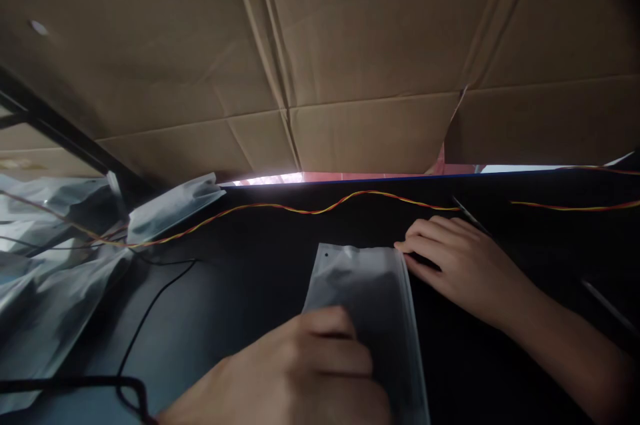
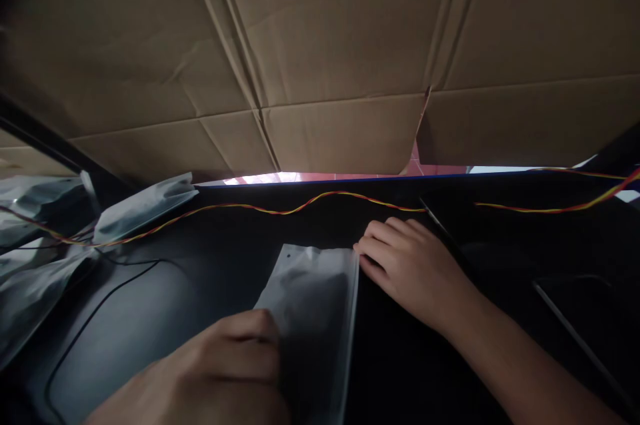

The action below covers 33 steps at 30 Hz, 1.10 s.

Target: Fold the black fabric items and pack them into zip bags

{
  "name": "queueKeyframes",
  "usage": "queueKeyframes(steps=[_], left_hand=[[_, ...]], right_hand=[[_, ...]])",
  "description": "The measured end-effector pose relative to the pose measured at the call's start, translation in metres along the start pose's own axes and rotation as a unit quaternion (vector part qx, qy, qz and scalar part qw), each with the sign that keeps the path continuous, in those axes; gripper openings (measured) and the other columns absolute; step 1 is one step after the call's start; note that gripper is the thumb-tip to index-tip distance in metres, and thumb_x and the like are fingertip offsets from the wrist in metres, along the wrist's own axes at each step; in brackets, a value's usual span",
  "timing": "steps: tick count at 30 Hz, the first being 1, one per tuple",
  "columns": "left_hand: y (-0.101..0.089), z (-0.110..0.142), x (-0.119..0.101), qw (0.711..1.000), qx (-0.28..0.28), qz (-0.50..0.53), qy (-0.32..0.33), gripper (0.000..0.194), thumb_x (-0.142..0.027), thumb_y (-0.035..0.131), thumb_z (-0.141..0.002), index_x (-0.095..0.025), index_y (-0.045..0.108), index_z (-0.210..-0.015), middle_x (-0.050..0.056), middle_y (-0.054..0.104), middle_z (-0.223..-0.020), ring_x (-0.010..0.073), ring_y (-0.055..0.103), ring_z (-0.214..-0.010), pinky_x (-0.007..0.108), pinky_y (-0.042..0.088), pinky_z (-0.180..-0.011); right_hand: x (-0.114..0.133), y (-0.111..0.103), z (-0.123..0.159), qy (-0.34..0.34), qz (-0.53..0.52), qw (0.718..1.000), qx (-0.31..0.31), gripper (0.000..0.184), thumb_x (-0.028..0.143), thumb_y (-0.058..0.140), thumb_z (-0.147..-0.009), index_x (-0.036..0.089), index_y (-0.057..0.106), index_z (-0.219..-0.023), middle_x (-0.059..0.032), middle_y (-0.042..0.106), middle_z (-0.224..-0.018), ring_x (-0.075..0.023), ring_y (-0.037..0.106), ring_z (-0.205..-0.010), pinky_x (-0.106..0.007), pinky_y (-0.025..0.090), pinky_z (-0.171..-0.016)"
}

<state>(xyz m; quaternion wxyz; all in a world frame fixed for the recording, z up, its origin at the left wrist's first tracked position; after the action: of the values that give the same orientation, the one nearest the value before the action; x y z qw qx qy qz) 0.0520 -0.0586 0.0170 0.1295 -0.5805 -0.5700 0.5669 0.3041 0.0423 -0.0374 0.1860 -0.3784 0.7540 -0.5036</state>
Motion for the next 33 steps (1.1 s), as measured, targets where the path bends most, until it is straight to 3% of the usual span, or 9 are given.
queueKeyframes(steps=[3,5,8,12,15,21,24,30,33], left_hand=[[0.01,-0.007,0.014,0.998,0.05,0.0,0.038,0.009,-0.023,0.062,-0.108,-0.024,0.067,-0.101,-0.004,0.077,-0.091,0.0156,0.068,-0.084,0.036,0.056,-0.089],[0.011,-0.01,0.026,0.999,0.016,-0.037,0.03,0.017,-0.029,0.063,-0.106,-0.023,0.07,-0.121,0.0,0.078,-0.103,0.0205,0.068,-0.092,0.042,0.054,-0.091],[0.01,-0.012,0.047,0.99,-0.031,-0.11,-0.088,0.038,-0.033,0.063,-0.103,-0.02,0.064,-0.139,0.011,0.072,-0.128,0.029,0.067,-0.114,0.049,0.055,-0.097],[0.014,-0.005,0.069,0.962,-0.027,-0.153,-0.227,0.053,-0.043,0.056,-0.109,-0.017,0.051,-0.154,0.018,0.054,-0.158,0.0376,0.046,-0.153,0.061,0.044,-0.123],[0.022,0.0,0.073,0.954,-0.03,-0.161,-0.25,0.055,-0.041,0.043,-0.114,-0.019,0.038,-0.164,0.017,0.045,-0.169,0.0358,0.033,-0.163,0.065,0.033,-0.132],[0.028,-0.002,0.068,0.955,-0.047,-0.146,-0.255,0.055,-0.028,0.03,-0.115,-0.025,0.022,-0.17,0.011,0.037,-0.176,0.0313,0.025,-0.168,0.069,0.021,-0.136],[0.026,-0.003,0.069,0.956,-0.041,-0.129,-0.261,0.055,-0.033,0.029,-0.116,-0.025,0.021,-0.171,0.011,0.034,-0.178,0.0313,0.024,-0.168,0.069,0.019,-0.136],[0.026,-0.003,0.075,0.951,0.038,-0.106,-0.288,0.072,-0.06,0.027,-0.115,-0.025,0.008,-0.176,0.011,0.013,-0.184,0.0338,0.008,-0.17,0.067,0.014,-0.137],[0.025,0.0,0.087,0.936,0.066,-0.141,-0.317,0.079,-0.066,0.025,-0.113,-0.023,0.005,-0.176,0.013,0.007,-0.184,0.0361,-0.001,-0.17,0.069,0.011,-0.135]], right_hand=[[0.0,0.005,0.003,0.057,-0.039,0.997,0.024,0.012,0.019,0.063,-0.102,0.025,0.068,-0.112,-0.0026,0.073,-0.105,-0.0252,0.07,-0.093,-0.041,0.052,-0.081],[0.002,0.004,0.005,0.118,-0.078,0.99,0.026,0.018,0.02,0.064,-0.099,0.025,0.062,-0.117,-0.0029,0.073,-0.105,-0.0238,0.071,-0.091,-0.038,0.053,-0.077],[0.005,-0.001,0.007,0.205,-0.135,0.965,0.092,0.009,0.021,0.064,-0.097,0.026,0.056,-0.097,0.0033,0.067,-0.083,-0.0174,0.066,-0.069,-0.031,0.047,-0.062],[0.017,-0.007,0.005,0.23,-0.206,0.932,0.189,0.02,0.036,0.065,-0.102,0.027,0.061,-0.084,0.0058,0.065,-0.072,-0.0156,0.063,-0.063,-0.031,0.043,-0.06],[0.03,-0.011,0.002,0.251,-0.249,0.921,0.163,0.012,0.041,0.07,-0.101,0.032,0.072,-0.108,0.0047,0.071,-0.082,-0.0172,0.067,-0.071,-0.031,0.047,-0.065],[0.057,-0.013,-0.001,0.185,-0.386,0.892,0.146,0.034,0.02,0.058,-0.105,0.035,0.072,-0.133,-0.0016,0.074,-0.116,-0.0177,0.071,-0.096,-0.032,0.058,-0.089],[0.059,-0.008,0.0,0.22,-0.401,0.878,0.14,0.047,0.026,0.071,-0.099,0.037,0.067,-0.144,-0.0029,0.074,-0.125,-0.0222,0.073,-0.104,-0.037,0.06,-0.096],[0.049,-0.003,0.001,0.279,-0.506,0.81,0.102,0.045,0.03,0.068,-0.1,0.036,0.066,-0.145,-0.0031,0.077,-0.126,-0.025,0.075,-0.108,-0.044,0.061,-0.103],[0.032,-0.018,-0.001,0.336,-0.518,0.787,0.012,0.036,0.034,0.069,-0.097,0.035,0.071,-0.133,-0.0023,0.077,-0.127,-0.0268,0.074,-0.115,-0.041,0.061,-0.101]])
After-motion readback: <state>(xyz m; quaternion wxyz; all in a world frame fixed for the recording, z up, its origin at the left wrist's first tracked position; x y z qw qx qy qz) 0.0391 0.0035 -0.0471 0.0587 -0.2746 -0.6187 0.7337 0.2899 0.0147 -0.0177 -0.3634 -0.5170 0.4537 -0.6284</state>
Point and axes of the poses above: each hand's wrist, its own z-axis away from the middle knuckle, its own y-axis out of the palm, x = y × z, the point moved 2 cm from there along -z, towards the middle knuckle
